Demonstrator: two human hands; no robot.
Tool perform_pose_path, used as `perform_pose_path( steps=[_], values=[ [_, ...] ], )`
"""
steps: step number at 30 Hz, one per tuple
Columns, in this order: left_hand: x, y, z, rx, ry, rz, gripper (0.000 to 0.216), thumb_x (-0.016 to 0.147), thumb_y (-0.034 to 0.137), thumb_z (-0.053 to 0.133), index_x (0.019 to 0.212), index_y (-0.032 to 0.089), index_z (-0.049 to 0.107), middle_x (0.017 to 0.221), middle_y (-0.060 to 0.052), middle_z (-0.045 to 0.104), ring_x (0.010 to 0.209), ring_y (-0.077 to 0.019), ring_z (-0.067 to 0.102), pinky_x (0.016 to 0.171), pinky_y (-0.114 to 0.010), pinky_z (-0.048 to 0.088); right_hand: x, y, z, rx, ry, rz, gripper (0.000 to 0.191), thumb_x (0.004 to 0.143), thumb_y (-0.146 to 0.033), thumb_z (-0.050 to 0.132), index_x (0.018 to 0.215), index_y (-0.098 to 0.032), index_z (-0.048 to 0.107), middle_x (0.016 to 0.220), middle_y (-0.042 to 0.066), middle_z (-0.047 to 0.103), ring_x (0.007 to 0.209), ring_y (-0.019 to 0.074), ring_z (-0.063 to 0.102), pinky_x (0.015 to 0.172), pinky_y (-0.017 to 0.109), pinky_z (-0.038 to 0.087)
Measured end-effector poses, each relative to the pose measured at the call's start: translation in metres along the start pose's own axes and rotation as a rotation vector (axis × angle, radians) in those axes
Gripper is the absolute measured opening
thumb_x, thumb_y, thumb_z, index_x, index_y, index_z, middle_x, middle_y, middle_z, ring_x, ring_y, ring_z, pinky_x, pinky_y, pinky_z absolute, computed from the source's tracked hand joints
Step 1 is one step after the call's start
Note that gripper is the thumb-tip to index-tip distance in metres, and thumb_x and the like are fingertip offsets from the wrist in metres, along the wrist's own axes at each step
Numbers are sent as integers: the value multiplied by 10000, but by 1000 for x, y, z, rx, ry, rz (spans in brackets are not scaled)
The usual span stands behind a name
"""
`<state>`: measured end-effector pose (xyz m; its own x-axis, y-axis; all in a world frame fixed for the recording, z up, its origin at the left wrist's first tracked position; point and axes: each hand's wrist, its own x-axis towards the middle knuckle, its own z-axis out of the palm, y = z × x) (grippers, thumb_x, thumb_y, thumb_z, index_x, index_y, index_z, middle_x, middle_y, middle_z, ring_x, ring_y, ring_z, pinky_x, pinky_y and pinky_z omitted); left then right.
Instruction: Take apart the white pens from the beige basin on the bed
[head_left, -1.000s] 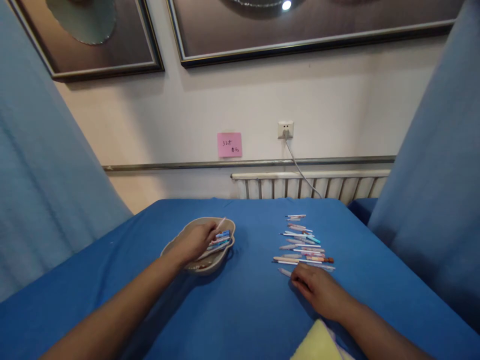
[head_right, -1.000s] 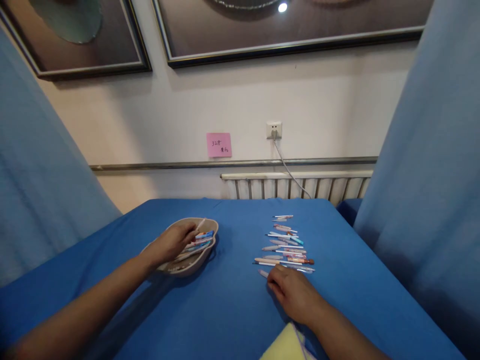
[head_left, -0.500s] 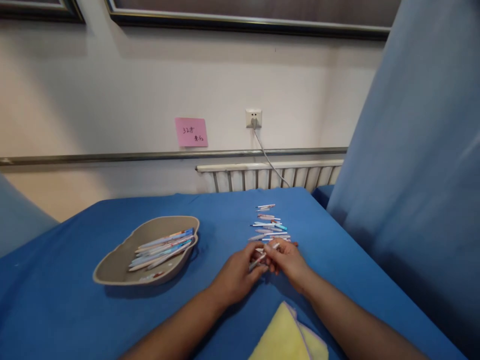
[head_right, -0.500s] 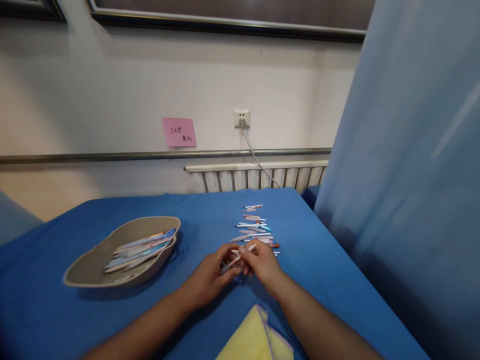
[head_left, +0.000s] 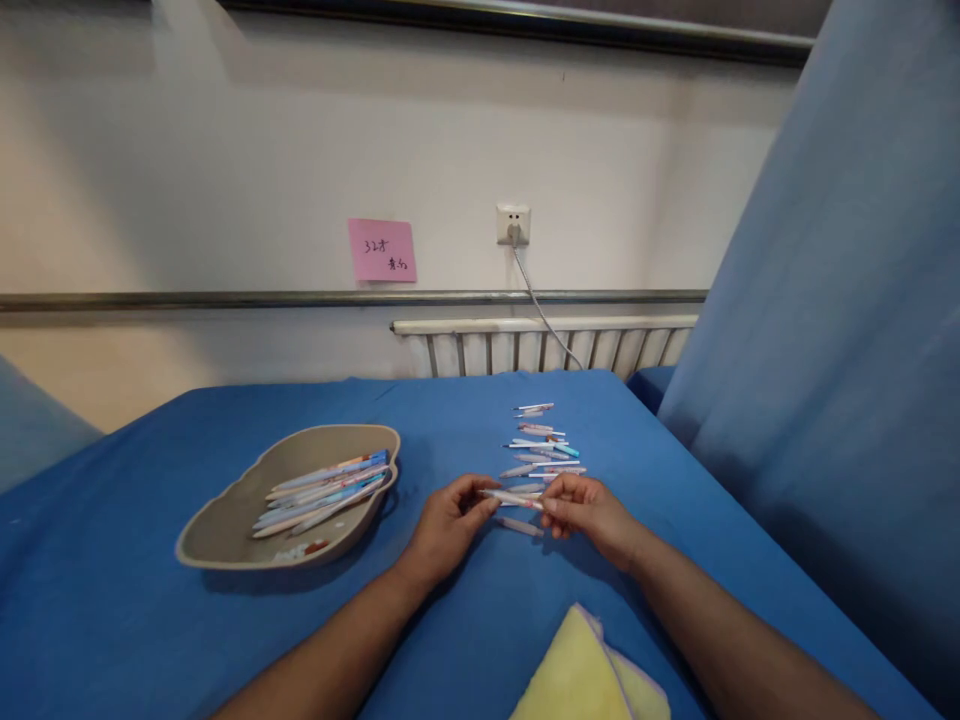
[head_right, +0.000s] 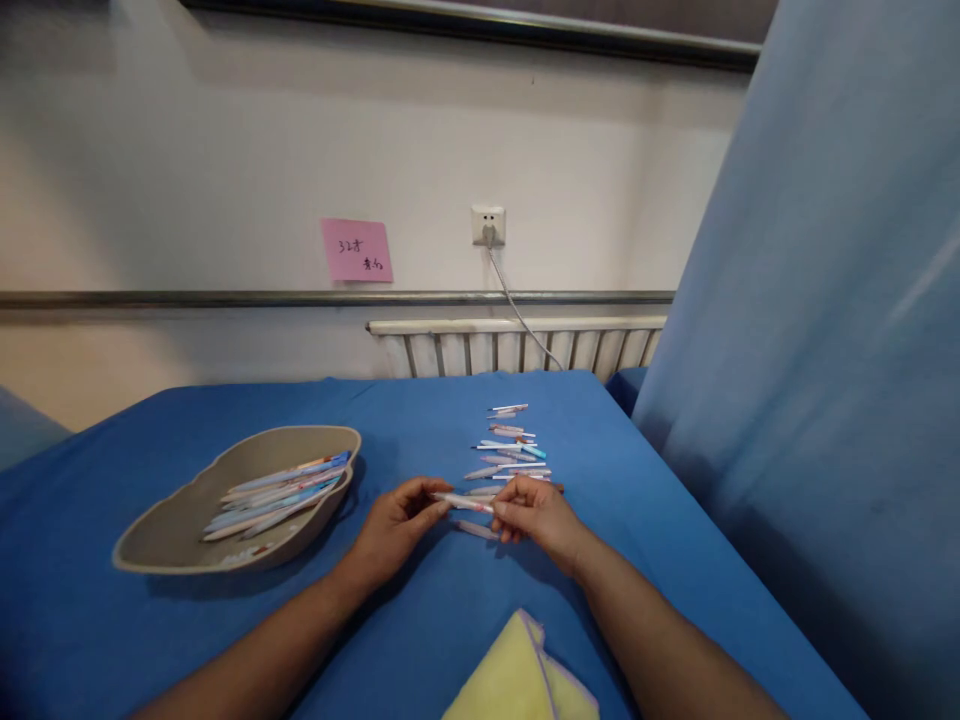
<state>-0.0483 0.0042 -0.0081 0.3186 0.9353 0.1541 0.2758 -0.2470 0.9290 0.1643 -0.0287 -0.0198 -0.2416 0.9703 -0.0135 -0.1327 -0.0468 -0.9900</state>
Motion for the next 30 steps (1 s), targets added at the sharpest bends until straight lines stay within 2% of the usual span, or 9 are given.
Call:
perform_pose_path(
  steps=[3,7,10,18,23,30],
  values=[
    [-1,-2,1,14,-64,22,286,747,358,616,931,141,649,780,-25,664,725,-167,592,687,-264,464,-3,-1,-2,-263,-71,-49,327,779,-478,604,853,-160,594,666,5,620,528,112,538,529,244,414],
    [-7,1,2,225,-128,123,242,798,338,584,955,174,666,829,-24,683,744,-164,600,713,-264,461,-10,-8,0,-769,-102,-188,214,876,-358,486,835,-188,609,651,-6,590,590,130,518,555,237,370],
    [-10,6,1,368,-161,184,230,837,340,550,972,192,661,849,-19,686,763,-160,607,723,-259,449,-14,-14,0,-999,-160,-267,218,904,-294,435,803,-192,600,740,13,636,678,142,546,606,236,356],
    [-13,16,-3,606,-296,284,251,933,359,399,976,217,602,911,-13,670,834,-155,601,723,-235,417,-14,-14,-3,-1183,-176,-280,199,929,-287,405,875,-198,575,855,36,670,792,158,589,669,234,355],
    [-15,20,-4,736,-335,260,305,951,399,324,877,206,548,832,-10,644,761,-158,585,640,-230,392,-16,-15,0,-1249,-154,-282,213,940,-295,388,880,-196,567,877,45,673,815,163,597,674,238,351],
    [-16,23,-4,731,-354,189,291,951,384,303,864,218,526,808,1,631,743,-157,581,634,-227,390,-16,-20,4,-1297,-176,-251,225,937,-302,386,899,-194,579,901,60,677,844,184,604,672,250,348]
  ],
)
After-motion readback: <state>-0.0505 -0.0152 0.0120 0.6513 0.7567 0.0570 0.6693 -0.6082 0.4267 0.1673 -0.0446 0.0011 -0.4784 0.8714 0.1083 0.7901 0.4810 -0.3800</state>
